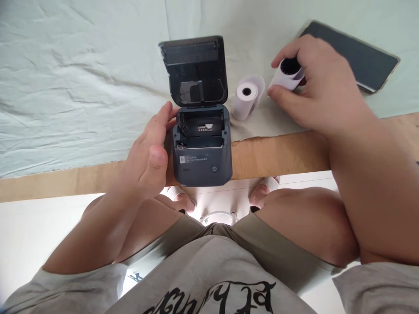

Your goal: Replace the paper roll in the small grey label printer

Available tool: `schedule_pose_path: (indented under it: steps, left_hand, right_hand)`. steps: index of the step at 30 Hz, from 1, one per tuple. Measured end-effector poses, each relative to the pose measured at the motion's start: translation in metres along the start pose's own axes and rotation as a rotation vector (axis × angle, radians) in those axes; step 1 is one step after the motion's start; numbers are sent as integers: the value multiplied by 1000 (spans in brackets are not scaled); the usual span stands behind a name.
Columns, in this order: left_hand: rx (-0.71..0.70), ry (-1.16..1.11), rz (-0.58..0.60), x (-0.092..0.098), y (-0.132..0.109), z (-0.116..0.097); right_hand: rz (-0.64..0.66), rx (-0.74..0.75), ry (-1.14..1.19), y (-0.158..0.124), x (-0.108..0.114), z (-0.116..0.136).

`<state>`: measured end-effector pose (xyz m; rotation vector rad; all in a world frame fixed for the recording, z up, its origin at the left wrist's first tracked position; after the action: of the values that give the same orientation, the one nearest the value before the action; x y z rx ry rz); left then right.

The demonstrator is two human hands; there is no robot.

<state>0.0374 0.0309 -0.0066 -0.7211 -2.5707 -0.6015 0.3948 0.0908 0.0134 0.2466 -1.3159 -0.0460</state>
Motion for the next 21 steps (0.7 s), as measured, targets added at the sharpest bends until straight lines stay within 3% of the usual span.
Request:
schedule_pose_path:
  steps: [7,12,18,21]
  left_hand:
    - [-71,45,-12,1,-2,2]
    - [-75,57,-4,1,-1,0]
    - [-39,29,-4,1,-2,3]
    - [-53,40,-13,0,-3,4]
  right_hand:
    - [57,-33,-23,0,-2,-1]
    - [-44,35,-3,2,-2,-2]
    - [-67,-49,-9,2,0,6]
    - [-108,-16,17,2,0,9]
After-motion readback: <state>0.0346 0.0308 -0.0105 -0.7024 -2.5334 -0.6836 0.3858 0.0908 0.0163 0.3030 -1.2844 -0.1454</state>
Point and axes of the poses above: each hand's wrist, its own y-axis towards the middle knuckle, its own x-axis out of the back of the hand, z = x × y, the point moved 4 cm from there along y, towards the middle knuckle, and after that the axes turned 11 degrees about -y, right-handed, at the moved point
